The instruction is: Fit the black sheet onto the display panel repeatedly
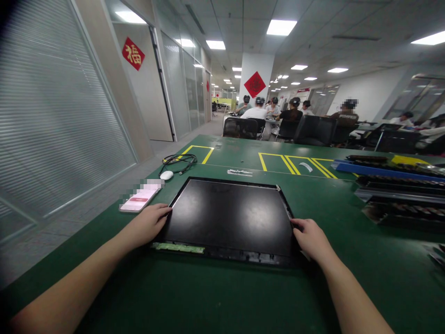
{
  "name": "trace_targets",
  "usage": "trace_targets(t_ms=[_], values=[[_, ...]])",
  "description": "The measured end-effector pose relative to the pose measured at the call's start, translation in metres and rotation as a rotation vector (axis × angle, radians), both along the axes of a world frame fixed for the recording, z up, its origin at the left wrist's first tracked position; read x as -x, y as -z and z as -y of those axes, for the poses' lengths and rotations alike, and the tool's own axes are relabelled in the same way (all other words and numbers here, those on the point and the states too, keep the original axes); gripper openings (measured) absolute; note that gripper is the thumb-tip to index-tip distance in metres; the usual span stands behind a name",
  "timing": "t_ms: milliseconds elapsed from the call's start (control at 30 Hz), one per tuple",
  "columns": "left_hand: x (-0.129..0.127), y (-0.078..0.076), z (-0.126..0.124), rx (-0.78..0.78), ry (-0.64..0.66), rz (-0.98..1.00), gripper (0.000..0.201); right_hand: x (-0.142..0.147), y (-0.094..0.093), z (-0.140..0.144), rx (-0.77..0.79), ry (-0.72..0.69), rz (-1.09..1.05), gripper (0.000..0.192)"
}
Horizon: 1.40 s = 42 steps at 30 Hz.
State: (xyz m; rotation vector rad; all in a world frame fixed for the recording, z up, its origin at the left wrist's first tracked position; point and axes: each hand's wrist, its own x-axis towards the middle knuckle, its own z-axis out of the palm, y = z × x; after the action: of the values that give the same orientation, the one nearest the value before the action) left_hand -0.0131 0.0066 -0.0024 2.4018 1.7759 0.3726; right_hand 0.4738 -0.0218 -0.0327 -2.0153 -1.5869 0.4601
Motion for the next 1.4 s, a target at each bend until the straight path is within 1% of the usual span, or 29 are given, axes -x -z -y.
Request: trace_targets(t_ms=[233, 433, 567, 700, 833, 1033, 1133, 1267, 1400], values=[[0.005, 0.002, -0.007, 0.025, -0.006, 0.055, 0.045, 0.001, 0.002, 0.0, 0.019, 0.014, -0.072, 0.033], [0.006, 0.003, -0.009, 0.014, -0.008, 0.075, 0.045, -0.001, 0.004, -0.002, -0.019, 0.014, -0.066, 0.032], [0.003, 0.0, -0.004, -0.007, -0.02, 0.04, 0.044, -0.003, 0.005, -0.003, -0.016, 0.023, -0.05, 0.032], [-0.002, -0.005, 0.008, -0.044, -0.064, -0.056, 0.04, -0.003, 0.006, -0.003, 0.017, 0.012, -0.073, 0.031], [-0.005, -0.005, 0.014, -0.01, -0.108, -0.098, 0.038, -0.002, 0.005, -0.002, -0.007, 0.0, -0.078, 0.031], [-0.004, 0.001, 0.006, 0.011, -0.072, -0.052, 0.044, -0.001, 0.006, -0.002, -0.022, 0.037, -0.08, 0.033], [-0.003, 0.0, 0.001, 0.023, -0.059, -0.023, 0.045, -0.002, 0.007, -0.002, -0.014, 0.052, -0.086, 0.032], [0.001, -0.004, -0.001, 0.056, -0.045, 0.023, 0.046, -0.002, 0.008, -0.002, -0.013, 0.033, -0.103, 0.031], [0.004, -0.003, -0.003, 0.075, -0.041, 0.054, 0.046, -0.003, 0.009, -0.002, -0.032, 0.046, -0.106, 0.032]])
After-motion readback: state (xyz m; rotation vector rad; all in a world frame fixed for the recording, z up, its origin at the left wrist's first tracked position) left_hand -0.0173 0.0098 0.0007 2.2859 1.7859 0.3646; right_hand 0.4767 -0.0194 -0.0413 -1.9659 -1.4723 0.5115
